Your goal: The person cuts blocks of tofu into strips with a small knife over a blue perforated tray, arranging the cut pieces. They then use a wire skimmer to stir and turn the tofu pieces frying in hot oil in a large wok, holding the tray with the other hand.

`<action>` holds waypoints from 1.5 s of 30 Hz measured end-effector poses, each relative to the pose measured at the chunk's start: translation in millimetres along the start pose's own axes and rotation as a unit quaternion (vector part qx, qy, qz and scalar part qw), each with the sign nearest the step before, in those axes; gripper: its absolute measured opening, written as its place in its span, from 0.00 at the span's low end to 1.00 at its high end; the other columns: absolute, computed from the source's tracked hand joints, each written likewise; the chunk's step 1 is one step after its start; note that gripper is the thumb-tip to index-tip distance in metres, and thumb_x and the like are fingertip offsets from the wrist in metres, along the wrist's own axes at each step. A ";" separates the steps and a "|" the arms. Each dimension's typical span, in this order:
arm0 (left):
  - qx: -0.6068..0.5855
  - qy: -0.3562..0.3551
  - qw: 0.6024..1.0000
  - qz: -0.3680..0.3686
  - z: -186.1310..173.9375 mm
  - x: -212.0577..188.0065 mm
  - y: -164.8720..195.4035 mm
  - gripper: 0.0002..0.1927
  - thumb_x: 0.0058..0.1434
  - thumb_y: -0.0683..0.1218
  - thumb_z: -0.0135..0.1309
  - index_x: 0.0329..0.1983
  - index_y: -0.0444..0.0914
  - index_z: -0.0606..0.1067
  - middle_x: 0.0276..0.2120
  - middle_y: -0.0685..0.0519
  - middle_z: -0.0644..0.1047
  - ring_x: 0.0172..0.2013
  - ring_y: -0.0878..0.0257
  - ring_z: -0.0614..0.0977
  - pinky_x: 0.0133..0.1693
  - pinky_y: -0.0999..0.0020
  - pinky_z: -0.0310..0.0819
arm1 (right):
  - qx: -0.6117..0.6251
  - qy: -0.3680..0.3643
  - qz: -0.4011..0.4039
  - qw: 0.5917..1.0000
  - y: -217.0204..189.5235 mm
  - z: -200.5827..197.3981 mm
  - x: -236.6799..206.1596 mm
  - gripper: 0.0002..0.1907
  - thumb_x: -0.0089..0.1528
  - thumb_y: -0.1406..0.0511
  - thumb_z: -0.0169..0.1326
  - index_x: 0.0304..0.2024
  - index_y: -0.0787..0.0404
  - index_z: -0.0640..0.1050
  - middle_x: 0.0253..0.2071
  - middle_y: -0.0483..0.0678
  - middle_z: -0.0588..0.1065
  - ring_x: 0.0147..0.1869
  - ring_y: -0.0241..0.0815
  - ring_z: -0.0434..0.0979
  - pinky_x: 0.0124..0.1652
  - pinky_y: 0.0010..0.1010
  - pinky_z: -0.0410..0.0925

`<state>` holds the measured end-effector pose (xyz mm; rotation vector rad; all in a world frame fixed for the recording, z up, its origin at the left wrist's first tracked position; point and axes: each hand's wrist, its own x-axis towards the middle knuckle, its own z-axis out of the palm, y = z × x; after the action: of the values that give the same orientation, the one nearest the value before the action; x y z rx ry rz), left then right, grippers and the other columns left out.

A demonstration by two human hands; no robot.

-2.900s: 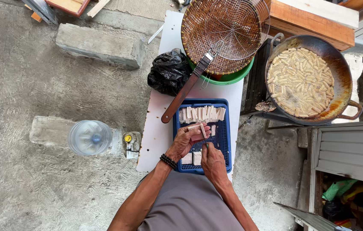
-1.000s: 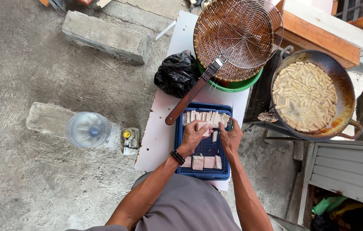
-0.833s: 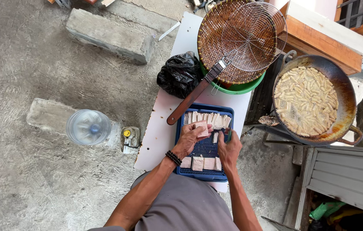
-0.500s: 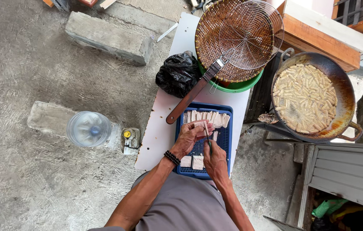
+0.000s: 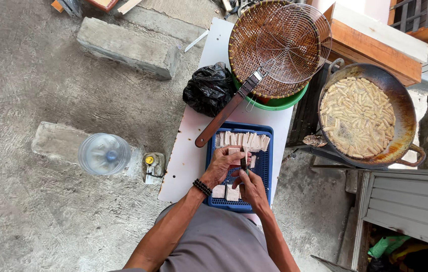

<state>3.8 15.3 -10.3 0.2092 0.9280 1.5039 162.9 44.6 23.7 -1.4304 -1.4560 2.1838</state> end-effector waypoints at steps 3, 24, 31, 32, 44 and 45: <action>0.041 0.085 0.994 0.048 -4.2 5.5 -8.5 0.15 0.61 0.39 0.63 0.49 0.25 0.79 0.41 0.44 0.83 0.38 0.62 0.85 0.42 0.67 0.85 | -0.054 0.079 -0.075 0.993 1.0 -2.2 -0.5 0.19 0.71 0.58 0.44 0.44 0.66 0.79 0.24 0.49 0.76 0.20 0.38 0.61 0.21 0.36 0.57; 0.143 0.097 0.985 0.016 -14.7 15.5 -25.1 0.19 0.61 0.40 0.60 0.55 0.26 0.76 0.37 0.50 0.82 0.34 0.69 0.83 0.36 0.74 0.83 | -0.237 0.260 -0.200 0.915 -2.7 -1.2 8.4 0.16 0.70 0.58 0.49 0.43 0.64 0.80 0.22 0.46 0.72 0.23 0.33 0.69 0.26 0.31 0.64; 0.279 0.005 0.960 0.024 3.6 36.5 -33.7 0.28 0.69 0.47 0.59 0.67 0.27 0.70 0.35 0.53 0.76 0.34 0.71 0.74 0.37 0.76 0.76 | -0.006 0.216 -0.083 0.973 -10.4 -32.4 51.1 0.14 0.61 0.61 0.63 0.43 0.64 0.82 0.24 0.40 0.71 0.23 0.31 0.63 0.22 0.27 0.56; 0.277 0.014 0.960 0.025 6.4 37.5 -35.5 0.28 0.69 0.47 0.59 0.68 0.29 0.69 0.33 0.52 0.72 0.32 0.69 0.72 0.36 0.75 0.76 | 0.009 0.218 -0.055 0.974 -12.7 -36.9 54.6 0.14 0.60 0.61 0.64 0.43 0.64 0.82 0.24 0.42 0.70 0.22 0.31 0.63 0.21 0.27 0.56; 0.042 0.075 0.996 0.037 -4.7 20.1 -13.8 0.20 0.64 0.44 0.60 0.56 0.28 0.74 0.46 0.42 0.82 0.44 0.59 0.84 0.46 0.68 0.83 | -0.299 0.331 -0.300 0.843 -23.7 -39.9 73.4 0.22 0.60 0.59 0.63 0.51 0.68 0.78 0.38 0.54 0.80 0.39 0.39 0.79 0.41 0.33 0.71; 0.009 0.063 0.998 0.025 -5.2 16.5 -12.8 0.21 0.64 0.44 0.59 0.57 0.29 0.74 0.48 0.42 0.82 0.46 0.59 0.84 0.48 0.67 0.83 | -0.299 0.341 -0.314 0.834 -21.9 -37.5 63.8 0.22 0.61 0.59 0.62 0.51 0.68 0.78 0.39 0.55 0.81 0.40 0.40 0.80 0.41 0.33 0.71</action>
<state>7.1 26.4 -28.5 0.1539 1.0433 1.5693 150.0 116.4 -1.5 -1.3605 -1.9670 0.7270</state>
